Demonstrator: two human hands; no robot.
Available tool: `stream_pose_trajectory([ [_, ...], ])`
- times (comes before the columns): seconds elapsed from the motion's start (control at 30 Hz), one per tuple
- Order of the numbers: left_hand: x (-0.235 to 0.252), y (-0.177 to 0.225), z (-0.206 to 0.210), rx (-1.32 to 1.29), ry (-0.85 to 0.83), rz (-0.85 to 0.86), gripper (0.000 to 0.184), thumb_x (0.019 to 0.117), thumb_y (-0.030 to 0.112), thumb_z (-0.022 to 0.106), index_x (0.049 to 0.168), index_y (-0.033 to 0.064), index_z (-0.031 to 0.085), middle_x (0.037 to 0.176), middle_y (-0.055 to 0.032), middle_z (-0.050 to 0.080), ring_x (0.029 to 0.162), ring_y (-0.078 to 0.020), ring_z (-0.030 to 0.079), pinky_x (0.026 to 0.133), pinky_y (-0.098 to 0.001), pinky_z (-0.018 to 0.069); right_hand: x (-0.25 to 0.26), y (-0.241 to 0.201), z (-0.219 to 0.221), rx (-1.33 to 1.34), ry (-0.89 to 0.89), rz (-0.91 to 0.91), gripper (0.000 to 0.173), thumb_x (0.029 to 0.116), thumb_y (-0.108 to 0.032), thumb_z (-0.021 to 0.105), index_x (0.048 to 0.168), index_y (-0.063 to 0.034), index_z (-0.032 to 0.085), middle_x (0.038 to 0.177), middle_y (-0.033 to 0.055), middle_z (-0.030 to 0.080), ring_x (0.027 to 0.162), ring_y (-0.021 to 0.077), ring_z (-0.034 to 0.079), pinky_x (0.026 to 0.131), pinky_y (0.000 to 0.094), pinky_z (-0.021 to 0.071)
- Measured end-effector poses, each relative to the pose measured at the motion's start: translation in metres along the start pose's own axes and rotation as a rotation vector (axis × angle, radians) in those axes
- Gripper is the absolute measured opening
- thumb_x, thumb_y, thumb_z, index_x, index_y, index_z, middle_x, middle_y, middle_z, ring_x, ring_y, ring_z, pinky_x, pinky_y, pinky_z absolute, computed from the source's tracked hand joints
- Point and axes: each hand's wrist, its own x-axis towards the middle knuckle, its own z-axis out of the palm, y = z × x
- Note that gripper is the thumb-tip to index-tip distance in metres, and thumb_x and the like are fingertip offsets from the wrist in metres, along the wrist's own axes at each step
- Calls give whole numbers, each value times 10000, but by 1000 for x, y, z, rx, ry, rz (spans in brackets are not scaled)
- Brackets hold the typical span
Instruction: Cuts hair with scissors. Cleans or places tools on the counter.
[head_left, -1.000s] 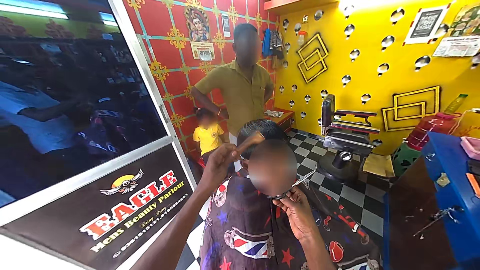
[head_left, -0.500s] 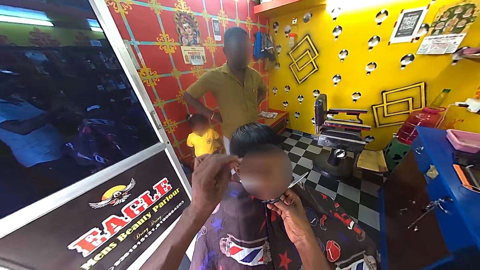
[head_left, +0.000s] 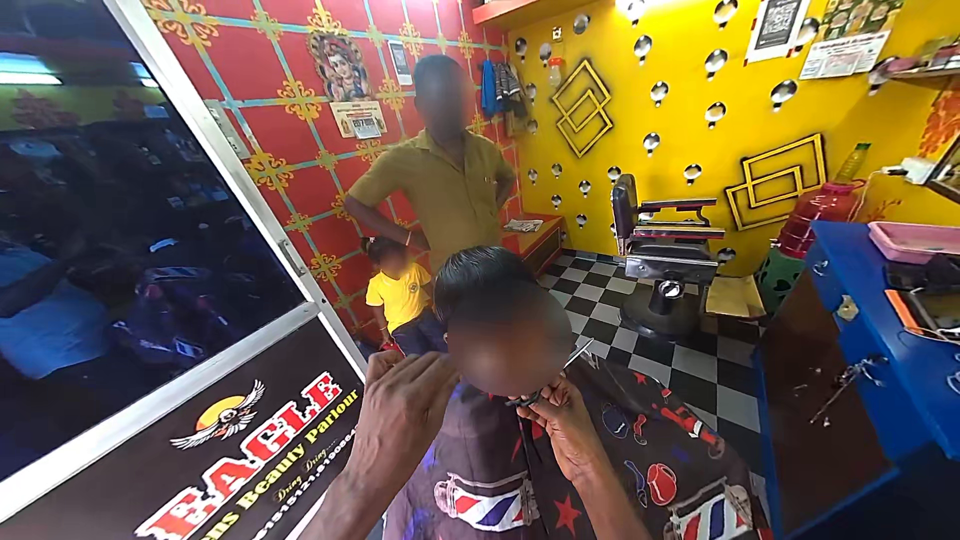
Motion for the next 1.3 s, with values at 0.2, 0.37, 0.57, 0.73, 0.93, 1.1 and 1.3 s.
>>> stream_pose_trajectory([
  [0.2,8,13,-11,-72,262,76,166,953,202,677,1064,155,791,925,26,773,794,-56,681,841,-369,477,-1,5,2,24,4,7,231,949,7,668,1151,103,611,1058,228,716,990,320,719,855,440,624],
  [0.37,0,4,-11,-603,412,-387,210,1053,187,524,1204,58,595,941,-3,689,725,-118,669,641,-275,599,-4,1,0,-10,-19,-5,222,959,6,654,1157,101,622,1076,227,714,992,320,717,851,440,625],
  [0.57,-53,28,79,-1560,91,-1211,383,1120,214,298,1340,-61,448,1214,-255,649,1082,-362,677,939,-511,569,-2,-3,-2,-76,-19,-14,240,944,20,662,1160,113,615,1074,227,711,995,327,714,863,459,625],
  [0.73,-52,58,115,-1871,142,-1224,395,1124,224,223,1375,-27,397,1289,-257,622,1159,-348,648,1009,-505,526,-3,-11,-6,-248,-23,-64,269,921,-16,716,1150,93,625,1056,196,715,983,305,716,861,446,631],
  [0.93,-36,62,123,-2053,245,-1202,472,1123,252,176,1511,-1,266,1399,-312,542,1259,-437,589,1099,-565,467,1,-74,-65,-752,-360,-124,328,963,-161,711,1282,-101,663,1118,51,737,1009,237,718,875,415,627],
  [1.1,-36,61,116,-1998,272,-1275,462,1127,284,195,1479,7,310,1329,-289,592,1197,-408,633,1030,-560,515,10,-182,-67,-1131,-719,36,269,965,-103,654,1232,-108,687,1088,23,737,950,150,705,837,337,598],
  [1.3,-35,58,111,-1941,265,-1295,472,1125,305,155,1426,8,365,1270,-249,627,1147,-366,658,989,-537,536,51,-249,-27,-1315,-880,202,285,899,-163,774,1180,-119,746,1012,-12,742,796,53,662,726,211,548],
])
